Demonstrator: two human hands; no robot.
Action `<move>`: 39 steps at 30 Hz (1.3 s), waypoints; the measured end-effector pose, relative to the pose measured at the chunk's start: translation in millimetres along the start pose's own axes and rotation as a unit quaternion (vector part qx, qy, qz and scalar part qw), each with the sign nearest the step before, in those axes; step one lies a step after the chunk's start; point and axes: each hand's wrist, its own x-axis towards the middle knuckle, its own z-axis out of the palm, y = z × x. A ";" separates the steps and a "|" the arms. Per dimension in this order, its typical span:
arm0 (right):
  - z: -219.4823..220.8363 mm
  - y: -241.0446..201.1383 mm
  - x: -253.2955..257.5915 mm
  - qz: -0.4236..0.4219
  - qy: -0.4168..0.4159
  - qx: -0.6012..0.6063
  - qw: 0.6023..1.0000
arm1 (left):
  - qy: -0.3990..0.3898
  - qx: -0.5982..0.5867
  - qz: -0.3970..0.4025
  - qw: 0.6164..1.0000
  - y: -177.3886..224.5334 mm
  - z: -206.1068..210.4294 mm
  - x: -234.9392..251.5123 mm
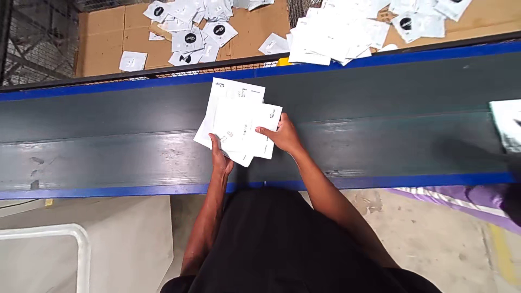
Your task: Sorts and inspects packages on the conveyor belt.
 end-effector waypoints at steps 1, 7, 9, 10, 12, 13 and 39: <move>0.4 2.0 -0.3 0.000 0.004 0.024 1.000 | 0.000 -0.002 0.000 1.000 -0.6 0.1 -0.4; -5.7 0.8 -8.8 -0.035 0.033 0.101 0.994 | -0.008 -0.015 0.008 1.000 -0.1 2.7 0.1; -9.4 3.2 -13.5 -0.034 0.043 0.107 0.993 | -0.005 -0.021 0.015 1.000 2.4 3.3 1.1; -11.8 3.9 -16.2 -0.035 0.047 0.119 0.991 | -0.005 -0.023 0.020 1.000 3.9 4.0 1.9; -16.6 6.0 -22.7 -0.040 0.054 0.153 0.986 | -0.012 -0.028 0.027 0.999 7.1 3.6 4.3; -20.5 7.0 -22.9 -0.048 0.058 0.173 0.982 | -0.016 -0.033 0.028 0.999 8.9 5.6 7.9; -32.6 59.2 -114.7 -0.064 -0.038 0.475 0.877 | -0.364 -0.002 -0.229 0.903 -2.8 -35.4 -47.1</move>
